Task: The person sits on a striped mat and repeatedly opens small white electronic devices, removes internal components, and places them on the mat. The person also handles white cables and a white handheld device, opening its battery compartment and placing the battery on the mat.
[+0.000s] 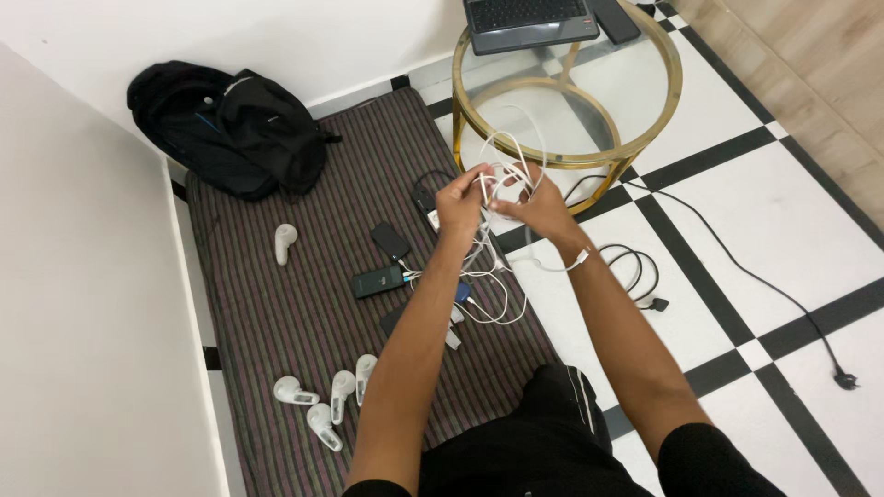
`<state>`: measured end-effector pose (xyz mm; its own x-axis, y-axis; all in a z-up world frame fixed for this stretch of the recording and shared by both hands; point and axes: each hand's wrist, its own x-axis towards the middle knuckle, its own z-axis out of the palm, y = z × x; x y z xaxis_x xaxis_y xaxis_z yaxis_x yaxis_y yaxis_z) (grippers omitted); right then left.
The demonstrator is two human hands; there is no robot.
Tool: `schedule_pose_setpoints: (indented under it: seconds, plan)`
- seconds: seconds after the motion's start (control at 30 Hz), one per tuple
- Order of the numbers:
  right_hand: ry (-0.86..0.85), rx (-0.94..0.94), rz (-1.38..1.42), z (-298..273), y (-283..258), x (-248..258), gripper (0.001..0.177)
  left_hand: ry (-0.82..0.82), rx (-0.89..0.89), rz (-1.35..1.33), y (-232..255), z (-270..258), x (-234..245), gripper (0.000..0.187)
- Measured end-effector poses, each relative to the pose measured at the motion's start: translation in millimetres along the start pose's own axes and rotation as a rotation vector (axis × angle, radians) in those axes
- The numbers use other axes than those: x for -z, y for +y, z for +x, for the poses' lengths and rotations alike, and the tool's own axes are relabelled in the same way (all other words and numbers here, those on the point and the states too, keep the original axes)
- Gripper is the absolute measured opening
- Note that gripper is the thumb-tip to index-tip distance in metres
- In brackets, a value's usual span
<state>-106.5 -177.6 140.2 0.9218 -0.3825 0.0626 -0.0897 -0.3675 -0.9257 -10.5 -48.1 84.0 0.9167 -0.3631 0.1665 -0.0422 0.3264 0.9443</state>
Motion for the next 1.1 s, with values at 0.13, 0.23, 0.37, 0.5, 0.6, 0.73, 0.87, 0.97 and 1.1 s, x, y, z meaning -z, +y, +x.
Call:
schedule_pose_setpoints:
  seconds: [0.13,0.23,0.37,0.5,0.6,0.73,0.87,0.97,1.1]
  plan:
    - [-0.037,0.272,0.159,1.2,-1.6,-5.2,0.066,-0.072,0.042,-0.064,17.9,5.0,-21.5,0.029]
    - [-0.106,0.192,0.315,6.7,-7.5,-2.0,0.069,-0.148,-0.005,-0.103,27.3,14.5,-29.5,0.028]
    - [-0.083,0.095,0.248,13.7,-10.4,2.5,0.049,-0.243,-0.002,-0.163,38.1,25.9,-35.3,0.034]
    - [-0.117,-0.002,0.291,13.5,-1.0,5.7,0.023,-0.194,0.069,-0.094,49.2,29.9,-29.5,0.053]
    - [-0.056,0.075,0.222,18.5,4.1,18.2,0.020,-0.010,0.084,-0.151,52.4,25.3,-24.9,0.053]
    - [0.029,-0.030,0.174,23.9,-0.1,43.1,0.020,0.126,0.027,-0.025,39.9,12.7,-16.0,0.042]
    - [0.042,0.064,0.234,30.7,-15.5,68.9,0.019,0.135,0.140,-0.102,6.3,15.0,-9.1,0.043]
    - [0.074,0.072,0.219,39.6,-23.3,89.1,0.019,0.053,0.061,0.101,-31.8,19.0,-10.7,0.060]
    - [0.098,0.083,0.333,53.6,-16.4,117.8,0.020,-0.162,-0.218,0.611,-94.7,10.5,-33.8,0.071]
